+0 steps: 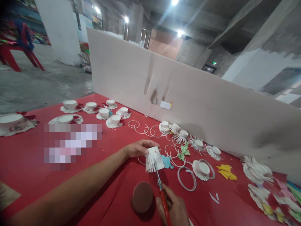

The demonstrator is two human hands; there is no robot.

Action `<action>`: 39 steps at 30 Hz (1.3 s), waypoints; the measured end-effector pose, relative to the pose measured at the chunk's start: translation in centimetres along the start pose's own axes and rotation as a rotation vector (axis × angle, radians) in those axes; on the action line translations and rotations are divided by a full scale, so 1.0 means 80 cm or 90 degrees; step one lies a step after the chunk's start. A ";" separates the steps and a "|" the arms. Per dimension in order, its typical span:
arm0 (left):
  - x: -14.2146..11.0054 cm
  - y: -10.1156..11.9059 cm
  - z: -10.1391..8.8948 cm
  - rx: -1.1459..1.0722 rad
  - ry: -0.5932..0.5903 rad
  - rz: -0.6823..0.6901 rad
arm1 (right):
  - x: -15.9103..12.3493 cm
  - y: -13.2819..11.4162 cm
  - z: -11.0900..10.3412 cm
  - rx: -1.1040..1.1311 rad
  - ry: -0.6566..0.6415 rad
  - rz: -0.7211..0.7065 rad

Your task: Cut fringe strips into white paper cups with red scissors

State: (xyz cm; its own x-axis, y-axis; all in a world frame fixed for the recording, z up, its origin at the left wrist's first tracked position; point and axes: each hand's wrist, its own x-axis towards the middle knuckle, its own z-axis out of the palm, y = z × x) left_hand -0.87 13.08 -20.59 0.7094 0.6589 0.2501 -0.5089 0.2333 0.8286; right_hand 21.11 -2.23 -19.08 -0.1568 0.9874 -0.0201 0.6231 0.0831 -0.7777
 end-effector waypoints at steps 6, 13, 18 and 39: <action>-0.001 -0.003 0.000 0.001 -0.007 -0.014 | 0.004 0.001 -0.007 -0.037 -0.079 0.008; 0.004 -0.006 0.005 -0.033 0.027 -0.018 | 0.002 0.001 -0.007 -0.059 -0.065 -0.012; 0.010 -0.016 0.011 -0.064 0.089 -0.002 | 0.002 -0.009 -0.001 -0.013 -0.001 0.021; 0.009 -0.008 -0.006 -0.129 0.170 0.094 | -0.001 -0.007 -0.023 0.098 -0.049 0.090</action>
State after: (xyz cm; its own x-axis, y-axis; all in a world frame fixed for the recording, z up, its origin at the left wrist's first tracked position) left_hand -0.28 13.74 -21.22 0.4824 0.8532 0.1986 -0.7017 0.2406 0.6707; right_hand 22.18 -2.12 -17.49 -0.1378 0.9743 -0.1783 0.5198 -0.0821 -0.8504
